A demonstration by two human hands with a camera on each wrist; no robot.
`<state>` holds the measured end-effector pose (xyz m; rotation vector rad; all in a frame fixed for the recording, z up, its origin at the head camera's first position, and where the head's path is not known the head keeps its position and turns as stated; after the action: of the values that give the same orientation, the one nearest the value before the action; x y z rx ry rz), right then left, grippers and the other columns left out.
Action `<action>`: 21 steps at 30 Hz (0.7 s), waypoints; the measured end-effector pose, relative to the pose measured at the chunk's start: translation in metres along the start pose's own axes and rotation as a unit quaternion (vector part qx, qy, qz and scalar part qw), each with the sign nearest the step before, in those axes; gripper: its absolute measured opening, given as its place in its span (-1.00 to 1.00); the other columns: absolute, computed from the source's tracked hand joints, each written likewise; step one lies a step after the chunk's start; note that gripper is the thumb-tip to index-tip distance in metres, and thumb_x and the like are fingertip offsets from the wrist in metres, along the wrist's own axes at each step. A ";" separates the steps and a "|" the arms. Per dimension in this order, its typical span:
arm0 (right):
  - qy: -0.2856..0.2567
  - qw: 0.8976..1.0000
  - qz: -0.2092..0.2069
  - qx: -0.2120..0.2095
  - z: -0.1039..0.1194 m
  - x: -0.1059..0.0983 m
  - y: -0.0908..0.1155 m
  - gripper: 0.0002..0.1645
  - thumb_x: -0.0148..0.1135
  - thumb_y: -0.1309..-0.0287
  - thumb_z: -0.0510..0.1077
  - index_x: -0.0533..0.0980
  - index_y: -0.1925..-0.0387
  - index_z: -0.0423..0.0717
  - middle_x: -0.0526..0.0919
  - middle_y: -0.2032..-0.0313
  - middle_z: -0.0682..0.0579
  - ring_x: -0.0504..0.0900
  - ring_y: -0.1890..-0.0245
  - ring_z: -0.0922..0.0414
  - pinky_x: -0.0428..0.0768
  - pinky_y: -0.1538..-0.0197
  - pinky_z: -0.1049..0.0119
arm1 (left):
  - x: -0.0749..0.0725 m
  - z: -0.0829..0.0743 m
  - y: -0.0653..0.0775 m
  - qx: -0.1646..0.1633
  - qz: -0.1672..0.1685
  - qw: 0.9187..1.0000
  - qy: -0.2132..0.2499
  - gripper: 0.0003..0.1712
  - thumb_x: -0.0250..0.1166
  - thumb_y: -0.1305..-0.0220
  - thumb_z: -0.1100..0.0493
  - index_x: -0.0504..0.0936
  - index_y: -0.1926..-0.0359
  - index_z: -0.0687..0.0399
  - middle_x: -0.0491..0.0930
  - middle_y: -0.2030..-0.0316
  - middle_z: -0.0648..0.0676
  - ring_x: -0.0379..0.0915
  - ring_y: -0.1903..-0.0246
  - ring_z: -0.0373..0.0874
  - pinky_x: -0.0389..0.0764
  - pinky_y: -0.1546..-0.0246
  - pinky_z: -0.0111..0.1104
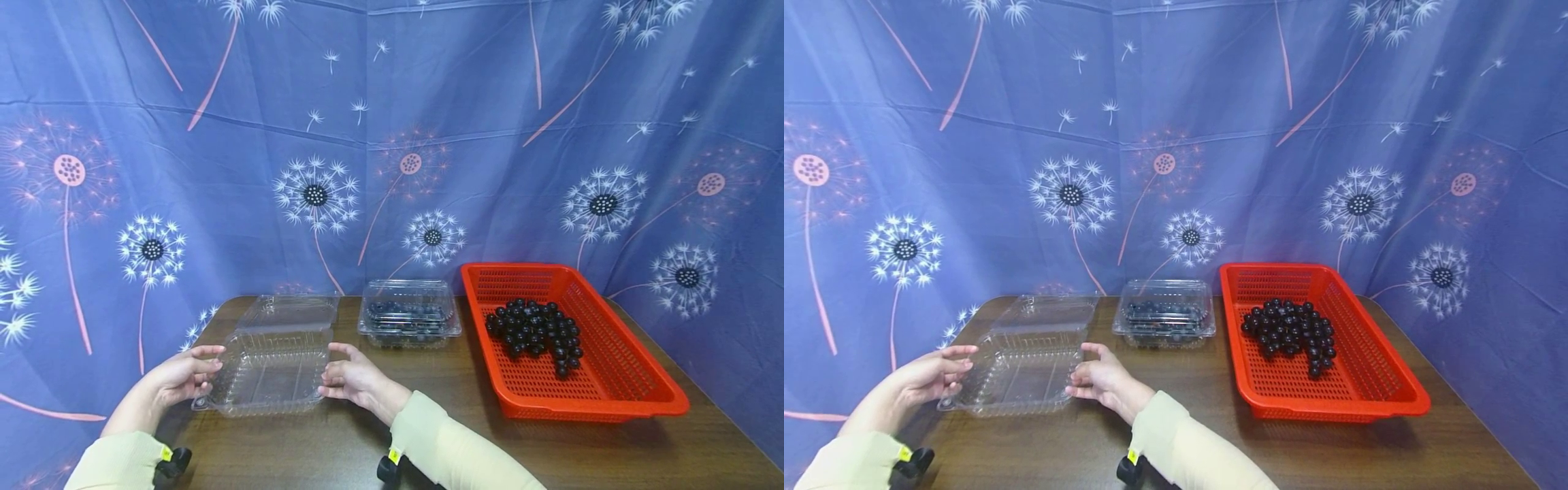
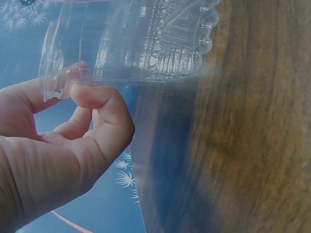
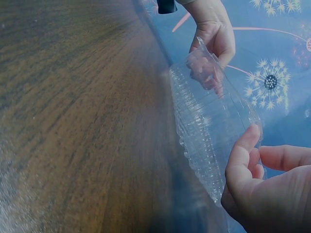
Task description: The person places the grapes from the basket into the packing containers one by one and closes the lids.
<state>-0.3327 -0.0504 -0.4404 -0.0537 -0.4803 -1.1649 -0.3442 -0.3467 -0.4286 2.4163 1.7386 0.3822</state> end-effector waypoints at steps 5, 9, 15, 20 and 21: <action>0.001 1.000 0.004 -0.003 0.004 0.001 0.002 -0.19 -0.02 -0.02 -0.52 0.10 -0.33 -0.14 0.31 0.27 -0.05 0.43 0.50 0.19 0.63 0.25 0.27 | 0.002 -0.003 0.003 0.002 0.000 1.000 -0.001 -0.68 0.11 -0.25 0.37 0.48 0.15 -0.20 0.42 0.36 -0.07 0.42 0.44 -0.34 0.51 0.41 -0.49; 0.003 1.000 0.005 -0.008 0.007 0.001 0.004 -0.21 -0.01 -0.04 -0.51 0.11 -0.33 -0.14 0.33 0.31 -0.02 0.43 0.50 0.20 0.63 0.23 0.23 | 0.004 -0.005 0.005 0.002 -0.002 1.000 -0.002 -0.68 0.13 -0.25 0.37 0.48 0.14 -0.20 0.42 0.35 -0.07 0.43 0.43 -0.33 0.53 0.40 -0.48; 0.003 1.000 0.008 -0.013 0.013 0.001 0.007 -0.21 0.00 -0.04 -0.51 0.10 -0.33 -0.13 0.35 0.37 0.00 0.43 0.50 0.20 0.63 0.22 0.21 | 0.007 -0.008 0.007 0.008 -0.001 1.000 0.003 -0.68 0.12 -0.25 0.37 0.47 0.13 -0.19 0.44 0.36 -0.08 0.45 0.44 -0.33 0.53 0.40 -0.47; 0.009 1.000 0.010 -0.017 0.018 0.001 0.010 -0.20 -0.01 -0.03 -0.52 0.10 -0.33 -0.15 0.34 0.36 0.00 0.42 0.50 0.20 0.63 0.21 0.20 | 0.010 -0.013 0.009 0.019 0.003 1.000 -0.005 -0.67 0.11 -0.26 0.37 0.47 0.15 -0.22 0.43 0.36 -0.08 0.43 0.45 -0.34 0.51 0.40 -0.48; 0.010 1.000 0.010 -0.016 0.020 0.001 0.010 -0.21 -0.01 -0.03 -0.52 0.10 -0.33 -0.15 0.34 0.35 -0.01 0.41 0.50 0.20 0.63 0.21 0.20 | 0.011 -0.014 0.010 0.021 0.004 1.000 -0.008 -0.67 0.10 -0.26 0.37 0.46 0.16 -0.23 0.42 0.36 -0.08 0.42 0.45 -0.34 0.51 0.40 -0.48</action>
<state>-0.3296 -0.0414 -0.4204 -0.0747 -0.4413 -1.1529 -0.3363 -0.3398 -0.4109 2.4501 1.7479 0.3292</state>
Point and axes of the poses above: each hand's wrist, its own y-axis away from the middle knuckle, its own x-axis out of the palm, z = x × y, the point moved 6 cm from there along -y, towards the middle knuckle
